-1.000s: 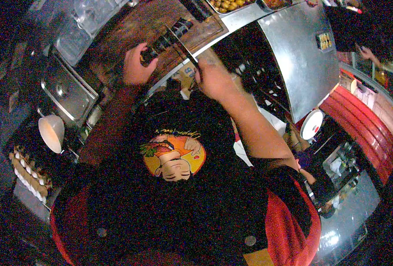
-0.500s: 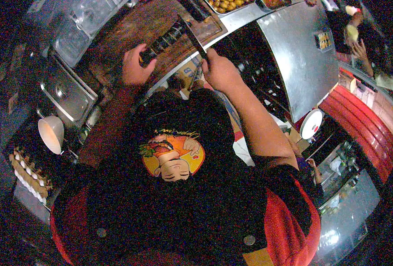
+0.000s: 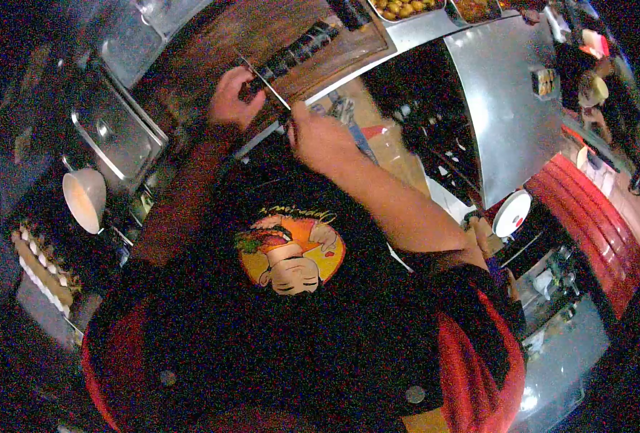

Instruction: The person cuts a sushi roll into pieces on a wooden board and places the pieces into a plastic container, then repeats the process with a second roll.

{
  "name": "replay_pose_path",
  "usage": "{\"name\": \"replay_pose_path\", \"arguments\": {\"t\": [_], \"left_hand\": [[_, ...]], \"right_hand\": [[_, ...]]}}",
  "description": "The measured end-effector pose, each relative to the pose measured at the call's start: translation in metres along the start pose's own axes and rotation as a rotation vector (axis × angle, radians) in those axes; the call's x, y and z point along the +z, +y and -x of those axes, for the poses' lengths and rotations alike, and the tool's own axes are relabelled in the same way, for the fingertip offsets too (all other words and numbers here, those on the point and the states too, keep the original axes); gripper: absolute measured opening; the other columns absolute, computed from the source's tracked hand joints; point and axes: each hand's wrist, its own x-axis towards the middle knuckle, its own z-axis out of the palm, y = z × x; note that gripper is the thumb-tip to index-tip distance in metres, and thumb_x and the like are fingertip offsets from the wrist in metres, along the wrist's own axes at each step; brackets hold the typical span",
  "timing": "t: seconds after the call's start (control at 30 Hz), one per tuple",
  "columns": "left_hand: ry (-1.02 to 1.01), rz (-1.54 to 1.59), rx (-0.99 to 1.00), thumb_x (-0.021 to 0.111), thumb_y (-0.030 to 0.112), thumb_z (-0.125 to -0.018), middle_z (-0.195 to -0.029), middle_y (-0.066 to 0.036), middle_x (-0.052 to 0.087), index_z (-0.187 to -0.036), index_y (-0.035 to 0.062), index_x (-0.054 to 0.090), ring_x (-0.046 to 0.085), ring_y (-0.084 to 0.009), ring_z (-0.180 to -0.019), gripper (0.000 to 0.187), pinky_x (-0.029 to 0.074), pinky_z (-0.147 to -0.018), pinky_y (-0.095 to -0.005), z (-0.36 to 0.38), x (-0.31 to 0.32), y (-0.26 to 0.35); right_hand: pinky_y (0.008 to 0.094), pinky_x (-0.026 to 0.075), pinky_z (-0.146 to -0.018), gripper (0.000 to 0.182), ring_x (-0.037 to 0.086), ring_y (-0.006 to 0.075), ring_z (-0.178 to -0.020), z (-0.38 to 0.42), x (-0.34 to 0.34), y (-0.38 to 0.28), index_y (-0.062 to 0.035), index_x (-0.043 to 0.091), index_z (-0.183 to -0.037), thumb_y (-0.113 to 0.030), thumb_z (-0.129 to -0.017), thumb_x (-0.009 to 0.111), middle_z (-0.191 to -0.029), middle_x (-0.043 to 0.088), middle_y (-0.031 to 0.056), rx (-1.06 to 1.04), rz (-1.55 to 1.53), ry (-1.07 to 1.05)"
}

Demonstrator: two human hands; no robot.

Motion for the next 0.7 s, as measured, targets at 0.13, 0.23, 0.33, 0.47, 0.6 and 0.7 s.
{"name": "replay_pose_path", "arguments": {"t": [0.13,0.23,0.33,0.47,0.6,0.7], "left_hand": [[-0.005,0.008,-0.019,0.085,0.018,-0.084,-0.129,-0.017,0.065,-0.118,0.005,0.067,0.064,-0.0394,-0.122,0.041,0.053,-0.105,-0.0447,-0.001,0.005,0.003],[-0.002,0.027,-0.011,0.085,0.017,-0.084,-0.129,-0.017,0.065,-0.118,0.005,0.067,0.064,-0.0388,-0.122,0.04,0.053,-0.105,-0.045,-0.003,0.007,0.003],[0.006,-0.007,-0.012,0.087,0.017,-0.081,-0.132,-0.017,0.066,-0.117,0.0062,0.069,0.065,-0.037,-0.125,0.042,0.054,-0.107,-0.0429,-0.002,0.007,0.003],[0.013,0.011,-0.005,0.087,0.017,-0.081,-0.132,-0.017,0.066,-0.117,0.0059,0.069,0.066,-0.0373,-0.124,0.041,0.055,-0.107,-0.0428,-0.004,0.007,0.004],[0.045,0.032,0.017,0.085,0.015,-0.082,-0.126,-0.016,0.067,-0.116,0.0054,0.068,0.065,-0.0378,-0.12,0.039,0.055,-0.103,-0.0445,-0.002,0.009,0.006],[0.058,0.04,0.028,0.085,0.014,-0.082,-0.125,-0.015,0.068,-0.116,0.0058,0.069,0.066,-0.0377,-0.119,0.039,0.056,-0.102,-0.044,-0.001,0.009,0.004]], "right_hand": [[0.0614,0.059,-0.073,0.028,0.073,0.0495,-0.083,-0.007,0.008,0.007,-0.0012,0.052,-0.114,-0.027,-0.104,0.057,-0.086,0.073,0.0288,-0.017,0.017,0.023],[0.0613,0.054,-0.069,0.022,0.069,0.0501,-0.077,-0.006,0.011,0.007,-0.0039,0.051,-0.112,-0.023,-0.104,0.058,-0.079,0.069,0.0275,0.014,-0.005,0.059],[0.0618,0.054,-0.07,0.023,0.069,0.0501,-0.077,-0.004,0.009,0.006,-0.0041,0.052,-0.112,-0.025,-0.104,0.059,-0.08,0.07,0.0282,0.04,0.015,0.045],[0.0636,0.054,-0.072,0.026,0.07,0.0511,-0.078,0.006,0.0,0.004,-0.0042,0.051,-0.113,-0.027,-0.104,0.058,-0.082,0.07,0.0295,0.064,0.004,-0.002],[0.0643,0.054,-0.074,0.026,0.07,0.0528,-0.08,0.002,-0.008,-0.005,-0.0038,0.051,-0.112,-0.028,-0.106,0.055,-0.082,0.07,0.0306,0.094,0.011,-0.016],[0.0642,0.054,-0.074,0.026,0.07,0.0529,-0.081,-0.038,0.005,-0.002,-0.0034,0.051,-0.112,-0.028,-0.106,0.055,-0.082,0.07,0.0311,0.023,0.01,0.03]]}}
